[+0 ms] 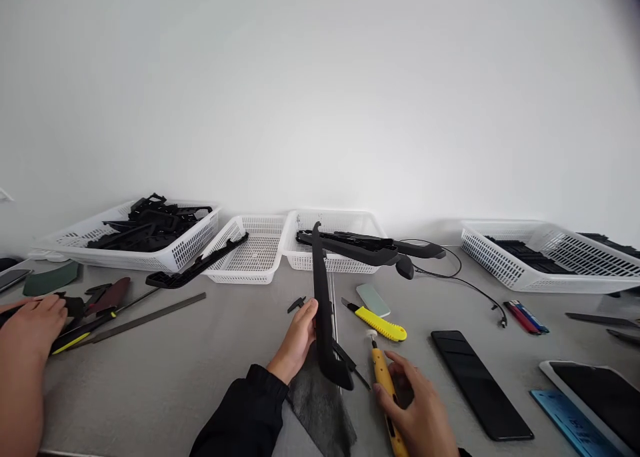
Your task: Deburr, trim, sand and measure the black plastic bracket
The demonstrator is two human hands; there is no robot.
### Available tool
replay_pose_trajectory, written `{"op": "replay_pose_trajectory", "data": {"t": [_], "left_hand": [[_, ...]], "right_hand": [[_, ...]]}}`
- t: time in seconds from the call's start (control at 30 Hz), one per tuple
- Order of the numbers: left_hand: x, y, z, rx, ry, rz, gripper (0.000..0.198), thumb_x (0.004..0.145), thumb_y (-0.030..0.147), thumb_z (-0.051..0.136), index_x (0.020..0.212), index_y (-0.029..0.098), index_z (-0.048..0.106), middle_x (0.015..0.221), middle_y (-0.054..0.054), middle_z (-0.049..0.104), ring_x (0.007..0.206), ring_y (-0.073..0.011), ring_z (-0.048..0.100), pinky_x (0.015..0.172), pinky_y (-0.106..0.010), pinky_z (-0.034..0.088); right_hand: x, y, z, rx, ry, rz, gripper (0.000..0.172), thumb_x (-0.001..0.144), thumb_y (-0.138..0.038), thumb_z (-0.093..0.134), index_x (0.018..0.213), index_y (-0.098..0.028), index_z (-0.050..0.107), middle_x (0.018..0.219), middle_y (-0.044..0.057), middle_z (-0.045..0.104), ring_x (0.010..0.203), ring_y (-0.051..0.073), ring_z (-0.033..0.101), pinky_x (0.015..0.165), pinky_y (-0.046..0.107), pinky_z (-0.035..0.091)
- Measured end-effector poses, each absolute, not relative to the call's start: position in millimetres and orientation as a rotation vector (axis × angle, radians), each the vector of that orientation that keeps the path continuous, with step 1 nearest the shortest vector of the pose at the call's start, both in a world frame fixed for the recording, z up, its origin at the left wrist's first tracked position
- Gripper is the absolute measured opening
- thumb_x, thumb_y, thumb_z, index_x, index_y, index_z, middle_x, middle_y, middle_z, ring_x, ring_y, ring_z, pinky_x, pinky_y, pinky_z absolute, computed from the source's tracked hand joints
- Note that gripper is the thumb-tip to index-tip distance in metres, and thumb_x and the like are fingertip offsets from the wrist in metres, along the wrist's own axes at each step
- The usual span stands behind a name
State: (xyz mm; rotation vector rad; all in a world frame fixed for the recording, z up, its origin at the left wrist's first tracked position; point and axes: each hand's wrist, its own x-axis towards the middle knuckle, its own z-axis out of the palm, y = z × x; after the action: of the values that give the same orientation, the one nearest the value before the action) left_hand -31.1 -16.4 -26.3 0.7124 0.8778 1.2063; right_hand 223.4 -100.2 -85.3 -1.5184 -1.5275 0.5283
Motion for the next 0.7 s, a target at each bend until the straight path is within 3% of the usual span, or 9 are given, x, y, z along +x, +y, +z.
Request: {"op": "replay_pose_trajectory", "data": {"t": [0.13,0.3,0.5,0.6,0.7], "left_hand": [[-27.1,-19.6,-27.5,0.809,0.947,1.206,0.047,0.089,0.058,0.083,0.114,0.019,0.077,0.107,-0.010,0.080,0.092,-0.0261,0.074,0.067,-0.031,0.052],[-25.9,-20.2,-23.9,0.831,0.932,1.263,0.047,0.088,0.063,0.083,0.094,0.017,0.076,0.090,-0.008,0.078,0.082,-0.0242,0.073,0.066,-0.031,0.053],[-27.5,-19.6,-13.5,0.744,0.944,1.326,0.065,0.090,0.080,0.068,0.085,0.016,0.070,0.074,-0.006,0.070,0.059,-0.0175,0.064,0.055,-0.030,0.050],[-28.2,-19.4,-9.2,0.674,0.931,1.355,0.064,0.087,0.079,0.074,0.088,0.016,0.069,0.081,-0.006,0.072,0.057,-0.0139,0.061,0.053,-0.028,0.048],[-29.6,-18.3,-6.4,0.628,0.839,1.367,0.059,0.087,0.072,0.080,0.090,0.014,0.071,0.085,-0.007,0.074,0.066,-0.0142,0.066,0.062,-0.026,0.052]], "right_hand": [[220.0,-110.0,-63.6,-1.437,-1.172,0.818,0.063,0.086,-0.070,0.078,0.129,-0.025,0.078,0.100,0.010,0.080,0.076,0.027,0.072,0.067,0.038,0.060],[218.2,-121.5,-45.0,-1.273,-0.777,1.160,0.072,0.095,-0.072,0.070,0.153,-0.029,0.061,0.074,0.001,0.067,0.064,0.021,0.061,0.048,0.029,0.053],[228.0,-116.8,-54.9,-1.200,-0.667,1.260,0.065,0.083,-0.067,0.083,0.132,-0.026,0.071,0.113,0.011,0.077,0.059,0.017,0.057,0.035,0.027,0.044],[228.6,-117.6,-54.1,-1.196,-0.660,1.276,0.059,0.084,-0.059,0.084,0.131,-0.026,0.071,0.113,0.010,0.077,0.060,0.015,0.057,0.037,0.025,0.045],[229.9,-118.3,-53.0,-1.191,-0.694,1.280,0.056,0.085,-0.054,0.082,0.132,-0.025,0.072,0.116,0.012,0.077,0.063,0.017,0.058,0.039,0.025,0.044]]}}
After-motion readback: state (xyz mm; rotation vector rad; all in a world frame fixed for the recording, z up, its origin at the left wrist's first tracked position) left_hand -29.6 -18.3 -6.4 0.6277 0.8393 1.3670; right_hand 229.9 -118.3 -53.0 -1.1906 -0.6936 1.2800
